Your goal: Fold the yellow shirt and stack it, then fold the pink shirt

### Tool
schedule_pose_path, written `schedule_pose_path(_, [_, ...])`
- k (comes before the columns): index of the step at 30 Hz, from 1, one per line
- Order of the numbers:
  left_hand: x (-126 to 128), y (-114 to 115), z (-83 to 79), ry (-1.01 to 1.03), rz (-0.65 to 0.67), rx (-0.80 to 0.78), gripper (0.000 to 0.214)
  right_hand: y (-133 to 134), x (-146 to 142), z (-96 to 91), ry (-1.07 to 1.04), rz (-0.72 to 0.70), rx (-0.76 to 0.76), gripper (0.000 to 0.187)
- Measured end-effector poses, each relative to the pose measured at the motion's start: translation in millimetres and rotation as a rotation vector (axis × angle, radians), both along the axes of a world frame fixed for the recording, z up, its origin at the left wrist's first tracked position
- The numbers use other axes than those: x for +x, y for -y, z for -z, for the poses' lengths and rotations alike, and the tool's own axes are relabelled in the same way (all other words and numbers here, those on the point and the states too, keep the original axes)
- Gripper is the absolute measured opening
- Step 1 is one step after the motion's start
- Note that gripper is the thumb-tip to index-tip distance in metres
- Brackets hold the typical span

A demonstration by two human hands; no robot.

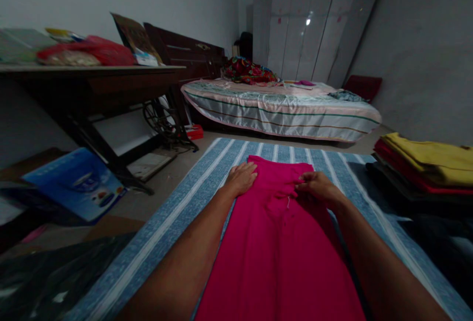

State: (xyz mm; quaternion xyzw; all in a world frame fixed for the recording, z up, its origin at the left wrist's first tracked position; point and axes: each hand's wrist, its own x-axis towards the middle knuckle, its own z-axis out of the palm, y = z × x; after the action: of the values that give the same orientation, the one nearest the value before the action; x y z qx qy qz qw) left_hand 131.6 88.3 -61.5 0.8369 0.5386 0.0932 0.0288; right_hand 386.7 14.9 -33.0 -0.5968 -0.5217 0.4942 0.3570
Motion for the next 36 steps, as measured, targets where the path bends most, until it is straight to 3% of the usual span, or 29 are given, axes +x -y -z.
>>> schedule_pose_path(4, [1.0,1.1,-2.8,0.005,0.001,-0.009,0.042,-1.6,-1.2,-2.8,-0.153,0.123,0.039,0.019])
schedule_pose_path(10, [0.1,-0.9,0.5,0.016,-0.008,-0.008,0.041,-0.6,-7.1,-3.3,-0.315,0.149,0.103,0.023])
schedule_pose_path(15, [-0.3,-3.9,3.2,0.038,0.0,-0.013,0.041,0.6,-11.7,-0.2,-0.297,0.177,0.053,0.028])
schedule_pose_path(21, [1.4,-2.3,1.0,0.029,-0.002,-0.012,0.041,2.2,-12.2,-0.2,-0.228,0.027,0.091,0.058])
schedule_pose_path(25, [1.4,-1.3,-1.0,0.055,-0.001,-0.03,0.041,3.9,-6.9,-2.5,-0.227,-0.058,0.046,0.053])
schedule_pose_path(36, [1.3,-2.5,-1.5,0.023,-0.009,-0.056,0.045,4.4,6.8,-3.1,-0.079,-0.084,-0.018,0.065])
